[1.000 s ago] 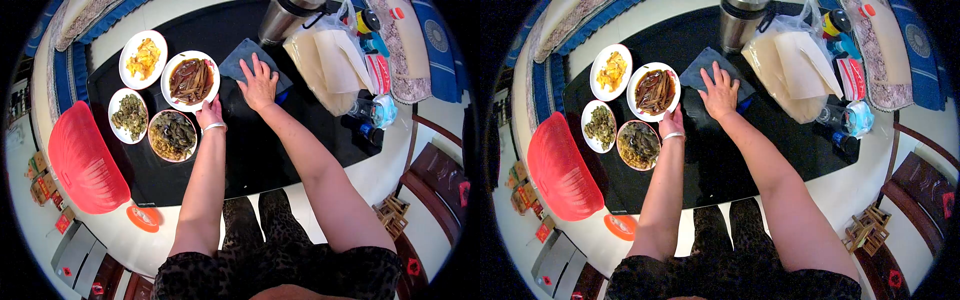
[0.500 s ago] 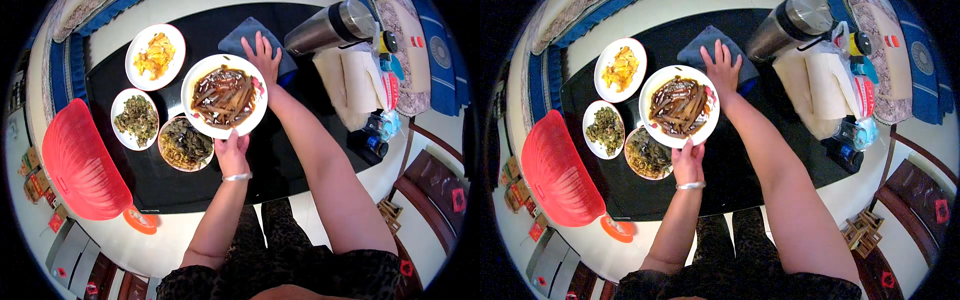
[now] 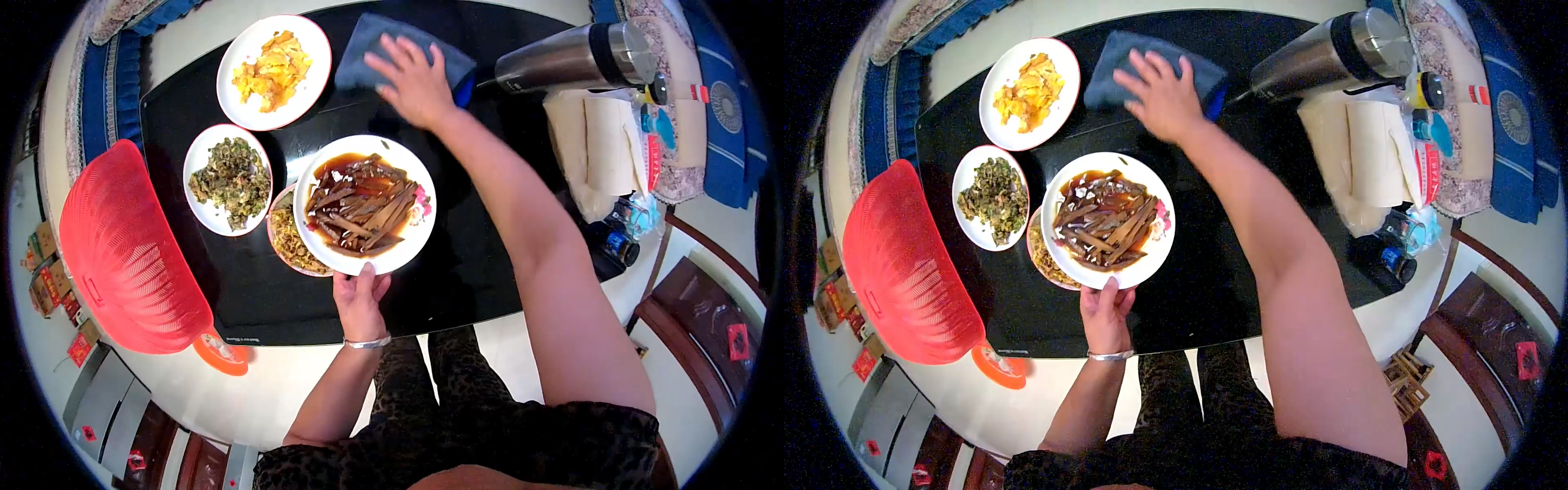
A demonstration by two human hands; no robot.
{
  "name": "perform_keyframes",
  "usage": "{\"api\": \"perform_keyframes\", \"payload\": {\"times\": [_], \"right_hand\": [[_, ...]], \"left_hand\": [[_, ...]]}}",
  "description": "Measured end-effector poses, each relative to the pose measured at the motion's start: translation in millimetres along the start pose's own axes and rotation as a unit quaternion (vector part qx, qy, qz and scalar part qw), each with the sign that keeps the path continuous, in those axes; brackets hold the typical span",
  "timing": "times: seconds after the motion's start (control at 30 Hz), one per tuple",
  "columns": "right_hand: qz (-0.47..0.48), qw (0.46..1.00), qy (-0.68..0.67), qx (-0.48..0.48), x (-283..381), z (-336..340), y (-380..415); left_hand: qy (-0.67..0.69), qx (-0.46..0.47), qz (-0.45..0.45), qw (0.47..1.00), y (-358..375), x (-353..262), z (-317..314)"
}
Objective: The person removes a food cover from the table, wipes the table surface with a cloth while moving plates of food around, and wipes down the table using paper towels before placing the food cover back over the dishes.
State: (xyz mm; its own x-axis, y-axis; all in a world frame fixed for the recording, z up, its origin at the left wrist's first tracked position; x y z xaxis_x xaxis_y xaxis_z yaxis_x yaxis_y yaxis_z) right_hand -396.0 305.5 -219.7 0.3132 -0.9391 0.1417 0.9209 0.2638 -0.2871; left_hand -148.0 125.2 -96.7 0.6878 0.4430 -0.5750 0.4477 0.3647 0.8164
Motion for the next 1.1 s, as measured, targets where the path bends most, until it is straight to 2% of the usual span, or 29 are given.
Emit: {"api": "perform_keyframes", "payload": {"times": [0.13, 0.2, 0.27, 0.33, 0.4, 0.43, 0.53, 0.57, 0.67, 0.9, 1.1], "right_hand": [[0.017, 0.993, -0.083, 0.087, 21, 41, 65], [0.000, 0.992, -0.074, 0.106, 14, 43, 75], [-0.040, 0.996, -0.046, 0.067, 2, 33, 60], [-0.100, 0.994, 0.019, -0.029, -17, 11, 20], [-0.158, 0.983, 0.046, -0.077, -31, -13, -25], [-0.154, 0.981, 0.064, -0.101, -35, -27, -42], [-0.111, 0.991, 0.050, -0.048, -20, -30, -58], [-0.069, 0.995, 0.056, -0.040, -15, -32, -53], [-0.024, 0.999, 0.021, -0.009, 3, -12, -22], [0.006, 0.995, -0.077, 0.063, 34, 37, 78], [0.030, 0.980, -0.140, 0.141, 48, 91, 207]], "left_hand": [[0.005, -0.005, 0.008, 1.000, 8, -1, 13], [0.006, -0.017, 0.014, 1.000, 13, -6, 16], [0.005, -0.012, 0.004, 1.000, 12, -7, 24], [-0.001, -0.007, -0.003, 1.000, 12, -9, 32], [-0.014, -0.003, -0.009, 1.000, 10, -12, 39], [-0.012, -0.009, -0.015, 1.000, 10, -14, 42], [-0.003, -0.025, -0.028, 0.999, 11, -17, 42], [0.004, -0.017, -0.034, 0.999, 11, -17, 44], [0.017, -0.017, -0.047, 0.999, 14, -18, 39], [0.005, -0.018, -0.068, 0.997, 17, -20, 16], [0.014, 0.011, -0.070, 0.997, 10, -14, -4]]}}
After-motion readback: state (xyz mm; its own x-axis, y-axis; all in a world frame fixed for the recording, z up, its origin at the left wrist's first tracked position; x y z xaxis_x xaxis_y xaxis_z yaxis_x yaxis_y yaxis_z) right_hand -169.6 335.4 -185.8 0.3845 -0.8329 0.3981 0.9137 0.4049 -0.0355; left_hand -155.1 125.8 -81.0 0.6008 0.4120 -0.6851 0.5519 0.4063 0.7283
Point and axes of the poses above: each hand's wrist, its own y-axis away from the middle knuckle, its own z-axis out of the back of the hand, x = y × z, the point moved 1 cm from there along -y, towards the middle knuckle, and after that the axes turned 10 degrees about -x, right-handed, at the moved point
